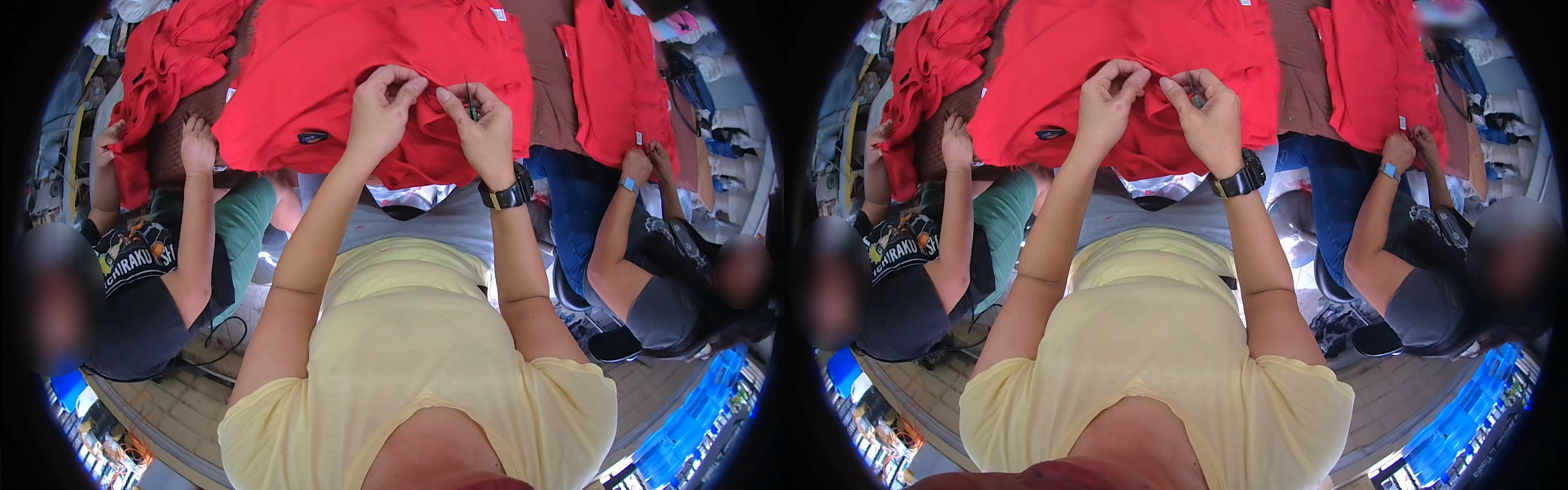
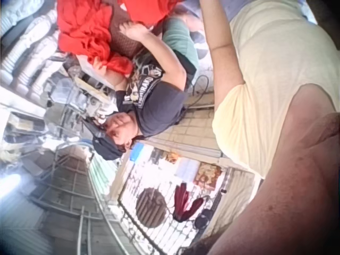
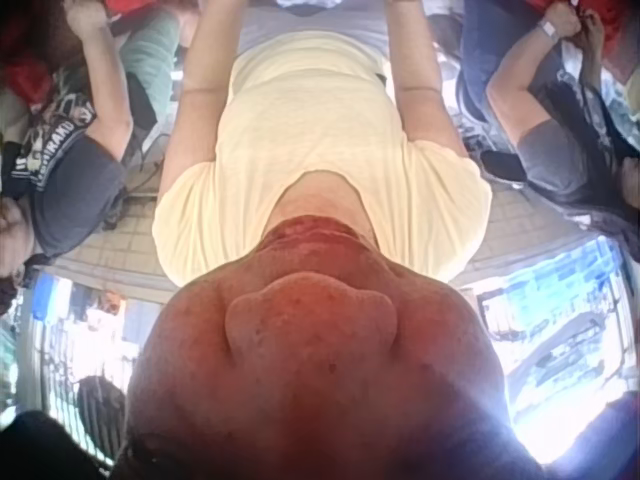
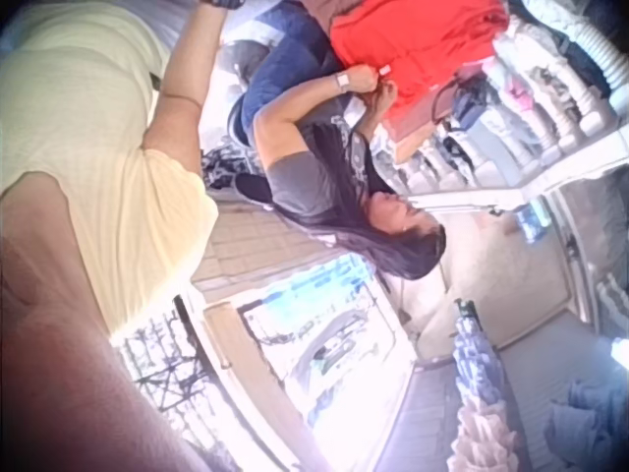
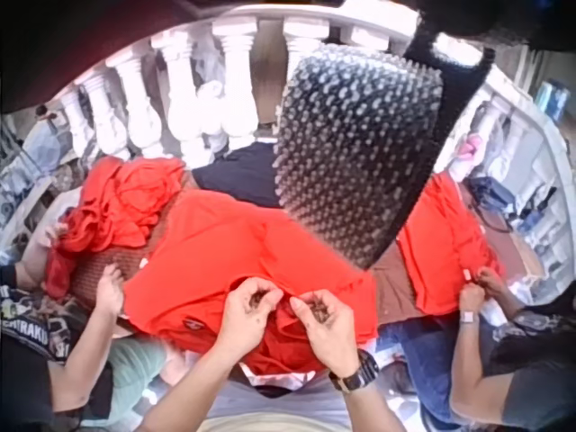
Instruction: The person trims loose threads from several red t-shirts using small snips. The person picks up a shirt, lays it flat, snips threads from the neckline and hem area, and then sets it aside.
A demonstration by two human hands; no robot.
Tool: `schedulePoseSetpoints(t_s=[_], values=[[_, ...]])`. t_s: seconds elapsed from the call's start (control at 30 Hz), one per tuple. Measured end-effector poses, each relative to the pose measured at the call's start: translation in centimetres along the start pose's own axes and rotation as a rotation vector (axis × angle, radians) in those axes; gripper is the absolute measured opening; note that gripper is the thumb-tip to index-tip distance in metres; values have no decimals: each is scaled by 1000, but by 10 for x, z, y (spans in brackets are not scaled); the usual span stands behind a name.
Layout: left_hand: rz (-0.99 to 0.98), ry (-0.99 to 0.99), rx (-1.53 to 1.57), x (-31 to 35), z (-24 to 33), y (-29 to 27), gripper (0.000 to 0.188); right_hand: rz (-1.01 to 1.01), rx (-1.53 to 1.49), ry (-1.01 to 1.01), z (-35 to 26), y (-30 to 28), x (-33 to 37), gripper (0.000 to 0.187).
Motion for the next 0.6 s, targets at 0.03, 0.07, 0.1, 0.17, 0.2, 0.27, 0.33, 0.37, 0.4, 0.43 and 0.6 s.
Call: schedulePoseSetpoints(t_s=[0.03, 0.07, 0.1, 0.17, 0.2, 0.27, 0.33, 0.37, 0.4, 0.43, 0.6], values=[[-5, 42, 53, -3, -6, -1, 12, -18, -32, 16, 1, -1, 0, 20], [-24, 17, 79, -4, -7, 0, 12, -34, -67, 35, 2, -4, 0, 20], [-40, -8, 104, -4, -8, 1, 11, -81, -175, 124, 4, -6, 1, 20], [-42, -2, 182, -4, -11, 2, 10, -179, -392, 297, 7, -11, 2, 18], [-28, 29, 235, -3, -12, 4, 10, -184, -435, 307, 8, -11, 2, 17], [-38, 45, 340, -3, -10, 5, 9, -190, -520, 330, 12, -7, 2, 15], [-89, 13, 443, 0, -1, 5, 8, -169, -528, 336, 14, -6, 2, 15], [-101, -63, 569, 4, 0, 5, 9, -165, -533, 341, 13, -3, 3, 14], [-113, -139, 694, 9, 1, 6, 10, -155, -531, 345, 11, -1, 3, 15], [-124, -217, 819, 11, 1, 8, 12, -145, -529, 349, 8, 0, 3, 15], [27, -3, 296, 20, 5, 13, 15, -121, -355, 270, 10, -1, 4, 18]])
Point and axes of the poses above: each hand's wrist, its own x-axis away from the middle knuckle, its own y-axis out of the palm, z = x × y, the point moved 2 cm from there along -x, towards the middle knuckle, and after that the axes turned 5 degrees about y, right-handed, at the moved point
